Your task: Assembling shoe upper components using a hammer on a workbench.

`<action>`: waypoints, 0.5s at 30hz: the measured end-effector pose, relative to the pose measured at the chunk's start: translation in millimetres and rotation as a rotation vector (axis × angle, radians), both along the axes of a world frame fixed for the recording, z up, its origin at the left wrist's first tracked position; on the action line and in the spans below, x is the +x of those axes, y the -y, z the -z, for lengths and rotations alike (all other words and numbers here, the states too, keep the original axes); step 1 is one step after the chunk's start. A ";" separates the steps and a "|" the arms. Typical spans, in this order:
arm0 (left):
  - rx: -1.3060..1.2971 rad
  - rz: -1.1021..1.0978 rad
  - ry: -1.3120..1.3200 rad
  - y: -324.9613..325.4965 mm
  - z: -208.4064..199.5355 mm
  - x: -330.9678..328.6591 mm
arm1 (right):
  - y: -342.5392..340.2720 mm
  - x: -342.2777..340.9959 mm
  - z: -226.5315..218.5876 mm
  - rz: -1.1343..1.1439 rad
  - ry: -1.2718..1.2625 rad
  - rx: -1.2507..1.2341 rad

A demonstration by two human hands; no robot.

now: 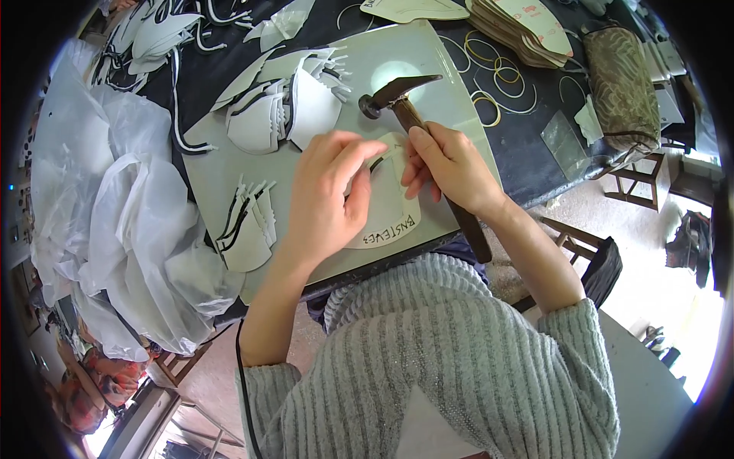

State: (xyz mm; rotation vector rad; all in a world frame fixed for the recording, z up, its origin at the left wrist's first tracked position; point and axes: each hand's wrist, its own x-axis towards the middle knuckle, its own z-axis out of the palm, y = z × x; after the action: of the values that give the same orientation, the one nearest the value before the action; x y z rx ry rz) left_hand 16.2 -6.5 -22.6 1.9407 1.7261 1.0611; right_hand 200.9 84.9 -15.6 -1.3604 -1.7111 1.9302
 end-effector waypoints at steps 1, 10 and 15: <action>-0.028 0.079 -0.042 -7.5 0.9 -4.4 | 0.2 -0.6 -0.5 0.007 -0.003 0.006; -0.373 0.249 -0.068 -22.0 -13.8 -9.5 | 0.8 0.7 0.5 -0.005 0.008 0.060; -0.358 0.280 -0.130 -18.0 -16.6 -6.8 | 2.1 -0.2 1.5 -0.009 0.015 0.076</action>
State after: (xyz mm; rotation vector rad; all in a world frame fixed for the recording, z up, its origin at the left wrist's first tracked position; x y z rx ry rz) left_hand 9.4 11.5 -6.0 1.9722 1.5210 0.4990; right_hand 200.7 82.8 -17.0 -1.3460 -1.7810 1.8443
